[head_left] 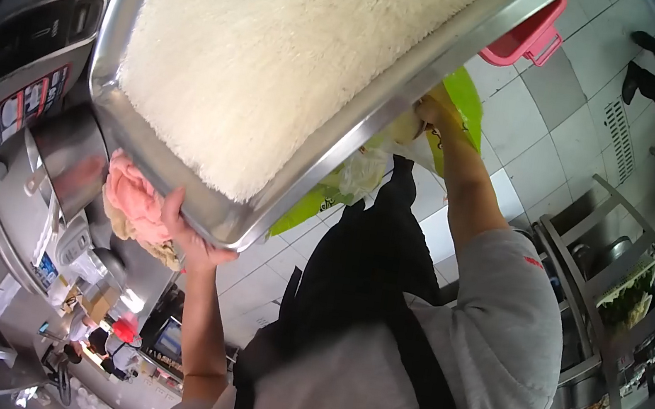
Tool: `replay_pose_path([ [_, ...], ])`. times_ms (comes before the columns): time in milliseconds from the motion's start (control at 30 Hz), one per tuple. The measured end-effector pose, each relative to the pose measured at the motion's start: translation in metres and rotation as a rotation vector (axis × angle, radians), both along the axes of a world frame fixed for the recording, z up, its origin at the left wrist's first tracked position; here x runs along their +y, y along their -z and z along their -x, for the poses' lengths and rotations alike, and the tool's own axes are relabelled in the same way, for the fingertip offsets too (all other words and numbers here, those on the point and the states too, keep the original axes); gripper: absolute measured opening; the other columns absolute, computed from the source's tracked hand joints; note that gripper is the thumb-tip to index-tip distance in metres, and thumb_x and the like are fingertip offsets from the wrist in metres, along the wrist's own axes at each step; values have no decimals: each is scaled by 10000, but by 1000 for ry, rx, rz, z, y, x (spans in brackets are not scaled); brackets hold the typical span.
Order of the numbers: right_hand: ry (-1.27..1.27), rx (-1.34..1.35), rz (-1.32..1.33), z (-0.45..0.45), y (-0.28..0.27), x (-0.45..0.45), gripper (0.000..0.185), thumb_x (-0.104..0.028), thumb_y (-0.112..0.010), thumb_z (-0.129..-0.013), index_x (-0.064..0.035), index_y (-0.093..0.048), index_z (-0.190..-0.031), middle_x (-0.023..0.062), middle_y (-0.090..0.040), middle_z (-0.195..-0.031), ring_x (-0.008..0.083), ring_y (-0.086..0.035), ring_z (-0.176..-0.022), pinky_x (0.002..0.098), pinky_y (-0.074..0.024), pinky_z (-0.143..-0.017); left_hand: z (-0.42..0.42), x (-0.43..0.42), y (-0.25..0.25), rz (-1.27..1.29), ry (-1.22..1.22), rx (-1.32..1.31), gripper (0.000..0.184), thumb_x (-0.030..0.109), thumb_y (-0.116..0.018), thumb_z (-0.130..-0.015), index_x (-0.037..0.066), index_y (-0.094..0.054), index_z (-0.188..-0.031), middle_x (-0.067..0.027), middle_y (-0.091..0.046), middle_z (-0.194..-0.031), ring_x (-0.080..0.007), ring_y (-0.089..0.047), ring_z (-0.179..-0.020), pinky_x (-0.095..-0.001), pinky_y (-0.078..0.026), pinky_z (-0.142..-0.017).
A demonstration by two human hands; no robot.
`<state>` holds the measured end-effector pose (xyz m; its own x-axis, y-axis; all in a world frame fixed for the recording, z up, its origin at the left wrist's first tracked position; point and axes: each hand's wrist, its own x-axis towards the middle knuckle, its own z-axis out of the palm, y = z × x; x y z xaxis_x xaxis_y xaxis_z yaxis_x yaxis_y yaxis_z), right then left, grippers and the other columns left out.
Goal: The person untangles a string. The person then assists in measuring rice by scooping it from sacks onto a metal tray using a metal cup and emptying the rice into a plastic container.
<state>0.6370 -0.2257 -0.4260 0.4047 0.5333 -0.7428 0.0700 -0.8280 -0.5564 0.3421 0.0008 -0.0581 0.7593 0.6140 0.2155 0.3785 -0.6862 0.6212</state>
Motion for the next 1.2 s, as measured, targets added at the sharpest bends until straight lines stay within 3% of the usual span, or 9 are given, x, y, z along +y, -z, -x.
replay_pose_path([
  [133, 75, 87, -54, -20, -57, -7, 526, -135, -460, -700, -97, -451, -1224, 196, -607, -926, 240, -626, -783, 372, -503, -550, -15, 0, -1, -13, 8, -24, 1079, 749, -639, -449, -18, -386, -1164, -114, -441, -1023, -255, -441, -991, -379, -346, -867],
  [233, 228, 21, -157, -28, -119, -8, 418, -96, -440, -668, -11, -556, -1061, 151, -612, -794, 219, -619, -656, 332, -485, -454, -19, 4, -10, -151, 109, 25, 971, 665, -629, -540, -29, -390, -1175, -131, -427, -1086, -255, -438, -1007, -352, -352, -869],
  [333, 78, 176, 8, -53, -153, -26, 248, -52, -475, -632, 20, -580, -845, 70, -555, -689, 192, -566, -570, 320, -464, -446, -33, 1, -24, -126, 94, 54, 903, 610, -701, -435, 56, -475, -1112, -147, -487, -909, -347, -440, -976, -423, -327, -867],
  [500, 371, 249, -195, -93, -195, -58, 245, -92, -484, -646, -3, -561, -861, 9, -510, -642, 109, -474, -495, 284, -409, -414, -35, -4, -41, -187, 81, 12, 777, 546, -704, -506, 103, -491, -1108, -128, -482, -953, -368, -412, -1019, -464, -300, -869],
  [567, 364, 92, -45, -88, -312, -49, 305, -71, -491, -660, -4, -548, -952, 30, -571, -742, 136, -562, -587, 305, -478, -498, -34, -4, -39, -265, 100, -31, 771, 568, -688, -519, 109, -494, -1107, -127, -484, -973, -363, -413, -1020, -463, -297, -865],
  [700, 265, 149, -200, -127, -403, -57, 383, -66, -519, -696, 12, -513, -1071, 105, -614, -949, 199, -626, -812, 357, -531, -685, -32, -3, -40, -341, 97, -110, 756, 598, -649, -560, 89, -494, -1098, -113, -497, -973, -324, -414, -1020, -440, -289, -845],
  [900, 144, 87, -54, -171, -541, -23, 285, -90, -525, -710, 5, -552, -978, 100, -618, -826, 234, -628, -651, 369, -524, -460, -29, -3, -41, -329, 97, -163, 741, 601, -639, -576, 92, -492, -1093, -108, -500, -1006, -301, -398, -1042, -433, -275, -850],
  [1033, 317, -319, -269, -122, -569, 39, 350, -116, -508, -731, 41, -505, -1043, 121, -606, -822, 237, -597, -636, 341, -526, -542, -26, -2, -44, -317, 87, -131, 735, 597, -639, -579, 95, -488, -1094, -107, -495, -1028, -292, -392, -1054, -431, -271, -855],
  [1200, -115, -1600, -189, -80, -530, 108, 587, -126, -465, -728, -292, -325, -1274, 243, -527, -1016, 445, -558, -808, 468, -464, -711, -24, 0, -41, -305, 91, -155, 756, 570, -656, -571, 95, -469, -1128, -134, -479, -1057, -307, -393, -1053, -430, -270, -873],
])
